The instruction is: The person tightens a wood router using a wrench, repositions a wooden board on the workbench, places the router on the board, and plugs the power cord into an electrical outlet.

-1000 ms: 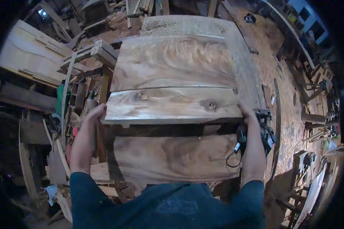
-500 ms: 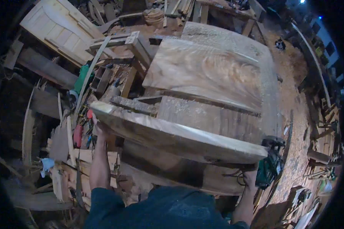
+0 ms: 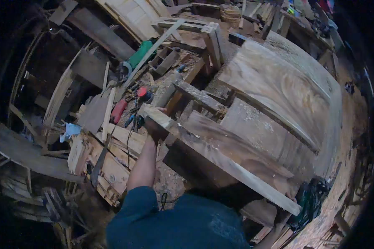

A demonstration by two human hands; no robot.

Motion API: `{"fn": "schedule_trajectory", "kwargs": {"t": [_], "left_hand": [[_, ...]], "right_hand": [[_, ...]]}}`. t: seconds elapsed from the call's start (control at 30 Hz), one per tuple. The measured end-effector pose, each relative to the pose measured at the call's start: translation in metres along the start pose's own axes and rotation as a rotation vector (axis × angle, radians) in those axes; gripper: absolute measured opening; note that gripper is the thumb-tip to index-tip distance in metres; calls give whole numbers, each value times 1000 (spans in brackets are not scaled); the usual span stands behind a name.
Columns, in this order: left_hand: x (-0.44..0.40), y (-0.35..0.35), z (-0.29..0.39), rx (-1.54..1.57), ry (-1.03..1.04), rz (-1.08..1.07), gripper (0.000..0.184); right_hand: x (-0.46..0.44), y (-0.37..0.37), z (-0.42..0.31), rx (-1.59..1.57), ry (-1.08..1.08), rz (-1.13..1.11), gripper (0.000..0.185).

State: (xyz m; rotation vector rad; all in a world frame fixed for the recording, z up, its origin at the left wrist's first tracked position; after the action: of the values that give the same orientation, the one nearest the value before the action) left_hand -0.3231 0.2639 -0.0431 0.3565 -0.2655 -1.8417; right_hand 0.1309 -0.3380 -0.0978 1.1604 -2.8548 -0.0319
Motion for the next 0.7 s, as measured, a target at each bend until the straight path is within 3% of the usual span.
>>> {"fn": "schedule_trajectory", "kwargs": {"t": [0.03,0.07,0.17,0.2,0.23,0.3,0.33,0.43,0.47,0.57,0.6,0.7], "left_hand": [[-6,1,7,16,44,12,58],[-11,7,18,31,87,19,58],[-2,29,58,-339,198,232,58],[3,40,72,-760,473,269,43],[5,39,73,-754,427,224,36],[8,34,76,-743,339,131,22],[16,28,76,-668,193,188,9],[41,30,91,-702,218,260,10],[51,26,90,-727,219,261,15],[83,29,103,-1255,395,200,21],[95,28,99,-1247,295,158,26],[123,55,107,-1567,335,-93,27]], "right_hand": [[-2,-4,-2,-5,55,16,61],[-4,36,-51,201,-51,-102,58],[-3,13,-26,383,-106,-144,46],[-1,-10,13,93,-106,-76,46],[1,-37,41,-195,-101,-9,48],[-1,-56,44,-305,224,-162,49],[-2,-62,39,-359,390,-242,50],[2,-85,42,-511,905,-482,53],[3,-85,38,-498,973,-478,53],[2,-73,35,-417,921,-332,53],[3,-67,35,-393,890,-289,53],[4,-55,31,-329,806,-192,53]]}}
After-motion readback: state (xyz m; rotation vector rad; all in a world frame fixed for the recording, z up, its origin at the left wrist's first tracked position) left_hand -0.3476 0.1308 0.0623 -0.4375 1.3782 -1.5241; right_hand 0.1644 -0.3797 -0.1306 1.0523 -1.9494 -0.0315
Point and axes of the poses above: each hand's wrist, its own x-axis away from the middle knuckle, its own y-axis out of the palm, z = x × y, the point moved 3 cm from there along -x, towards the middle knuckle, and after that the axes turned 10 degrees about -z, right-handed, at the moved point
